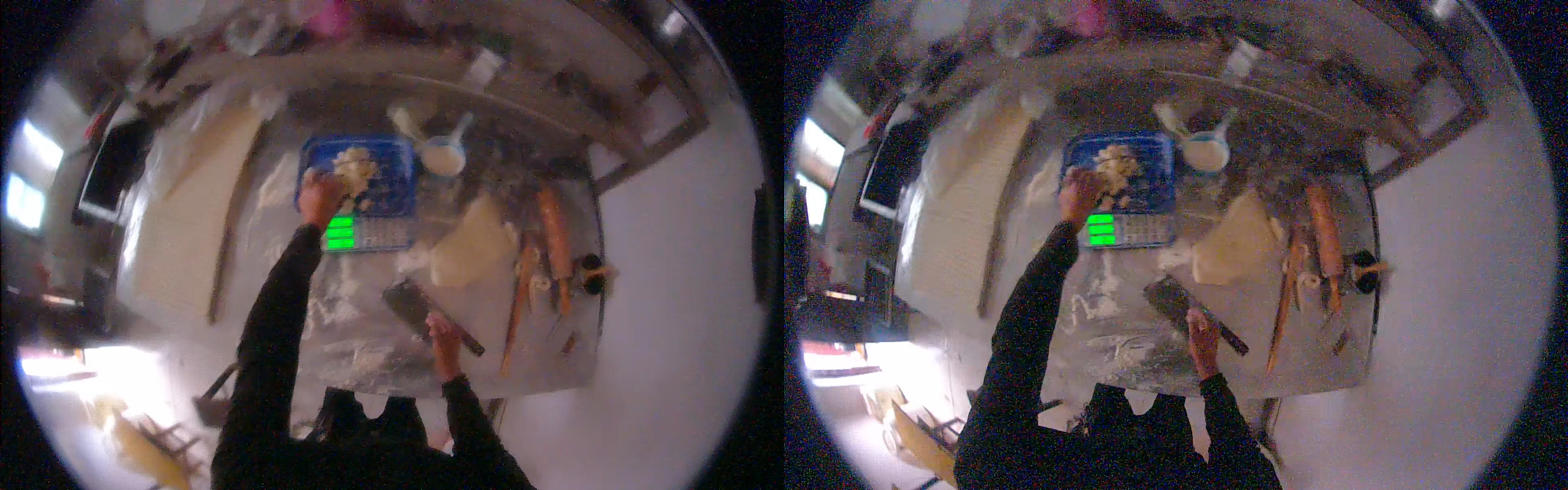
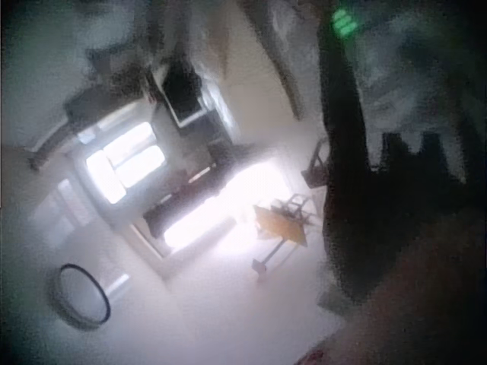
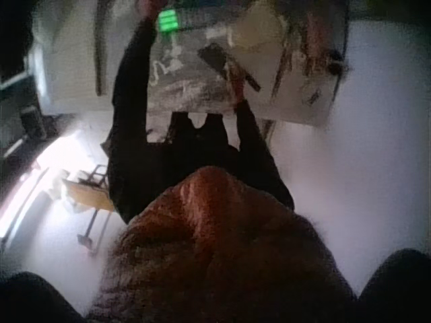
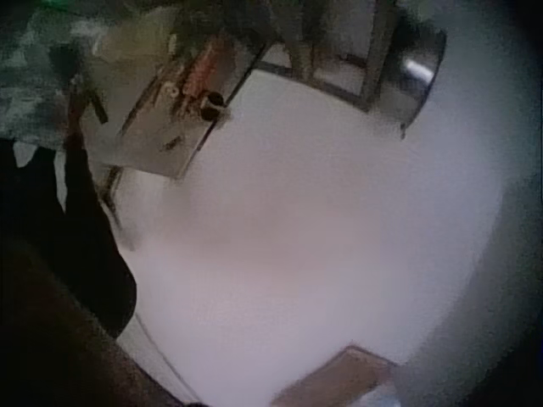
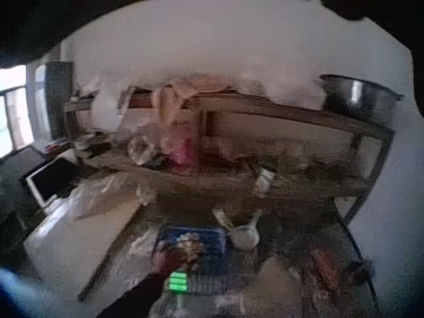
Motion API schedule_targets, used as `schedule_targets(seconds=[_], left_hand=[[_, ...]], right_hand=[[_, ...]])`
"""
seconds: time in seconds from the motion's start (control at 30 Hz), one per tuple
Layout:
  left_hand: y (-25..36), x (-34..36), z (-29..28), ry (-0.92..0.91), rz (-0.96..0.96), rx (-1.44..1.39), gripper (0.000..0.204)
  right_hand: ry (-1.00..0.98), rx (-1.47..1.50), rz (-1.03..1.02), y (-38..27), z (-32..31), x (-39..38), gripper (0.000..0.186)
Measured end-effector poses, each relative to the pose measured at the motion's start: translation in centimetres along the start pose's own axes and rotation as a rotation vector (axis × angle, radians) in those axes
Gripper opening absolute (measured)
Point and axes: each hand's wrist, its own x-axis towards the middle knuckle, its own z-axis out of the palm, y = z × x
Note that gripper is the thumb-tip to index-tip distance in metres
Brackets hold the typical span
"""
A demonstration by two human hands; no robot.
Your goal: The person kneads dough on a floured table, weighs portions on a digital scale, and places them into a blue tray. They then use a green scraper to clean the table surface and spread flour before moving the tray to a dough sheeter machine.
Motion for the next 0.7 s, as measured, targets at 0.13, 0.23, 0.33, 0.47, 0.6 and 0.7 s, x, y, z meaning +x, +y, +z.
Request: schedule_targets(seconds=[0.13,0.23,0.33,0.47,0.6,0.7], left_hand=[[4.9,-3.0,-1.9,0.203,0.127,-0.070,0.023],[9.3,-10.5,2.4,-0.116,-0.069,-0.522,0.029],[14.2,-18.7,9.2,-0.385,-0.137,-0.650,0.033],[15.1,-19.9,16.0,-0.658,-0.053,-0.484,0.029],[18.5,-19.0,13.8,-0.662,-0.746,-0.900,0.028],[21.2,-16.7,13.7,-0.811,-0.519,-0.957,0.031]], right_hand=[[0.083,-0.155,0.092,-0.7,-7.4,6.5,0.035],[0.274,-0.089,0.041,0.9,-10.3,12.3,0.039],[0.287,-0.253,0.017,3.4,-13.1,18.5,0.045],[0.268,-0.257,-0.008,3.3,-11.5,23.1,0.047],[0.237,0.042,0.016,4.5,-12.4,24.4,0.048],[0.268,-0.798,-0.538,12.6,-15.7,28.2,0.042]])
